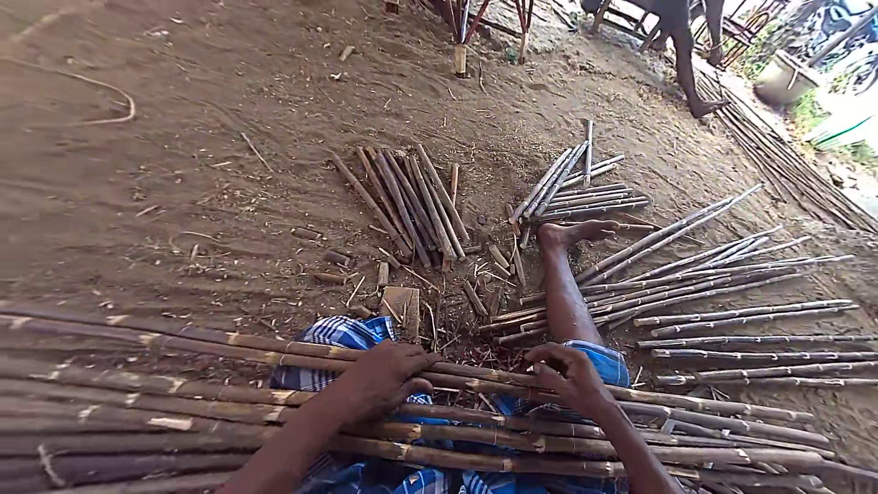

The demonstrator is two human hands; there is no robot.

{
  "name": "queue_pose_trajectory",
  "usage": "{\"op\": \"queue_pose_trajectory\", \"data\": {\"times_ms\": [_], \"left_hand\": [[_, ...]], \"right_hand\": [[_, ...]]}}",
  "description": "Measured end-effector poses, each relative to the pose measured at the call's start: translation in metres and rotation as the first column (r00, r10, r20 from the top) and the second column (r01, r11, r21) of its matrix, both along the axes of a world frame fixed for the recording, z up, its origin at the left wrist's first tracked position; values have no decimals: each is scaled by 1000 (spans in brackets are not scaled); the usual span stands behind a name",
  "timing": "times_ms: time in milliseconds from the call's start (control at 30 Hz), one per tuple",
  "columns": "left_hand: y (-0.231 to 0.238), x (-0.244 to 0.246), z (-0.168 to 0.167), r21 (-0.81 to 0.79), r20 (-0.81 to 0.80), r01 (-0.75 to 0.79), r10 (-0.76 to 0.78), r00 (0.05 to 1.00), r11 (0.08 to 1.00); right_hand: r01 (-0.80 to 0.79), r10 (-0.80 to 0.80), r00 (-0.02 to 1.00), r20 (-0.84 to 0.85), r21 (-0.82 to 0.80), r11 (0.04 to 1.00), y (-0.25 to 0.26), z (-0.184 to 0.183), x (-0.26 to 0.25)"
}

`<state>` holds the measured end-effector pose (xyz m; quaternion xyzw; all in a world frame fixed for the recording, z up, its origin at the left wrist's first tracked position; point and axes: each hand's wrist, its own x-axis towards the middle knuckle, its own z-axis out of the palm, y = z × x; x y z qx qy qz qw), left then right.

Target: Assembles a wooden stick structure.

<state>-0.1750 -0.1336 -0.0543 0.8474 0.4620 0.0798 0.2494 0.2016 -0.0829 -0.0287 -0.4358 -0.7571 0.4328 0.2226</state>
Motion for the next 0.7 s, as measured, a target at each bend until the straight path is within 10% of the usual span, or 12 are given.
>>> {"op": "queue_pose_trajectory", "data": {"times_ms": [700], "left_hand": [[-3,2,-9,37,1,-29,29,1000,999]], "right_hand": [[-92,85,994,71,102,991,-13,-5,11]]}}
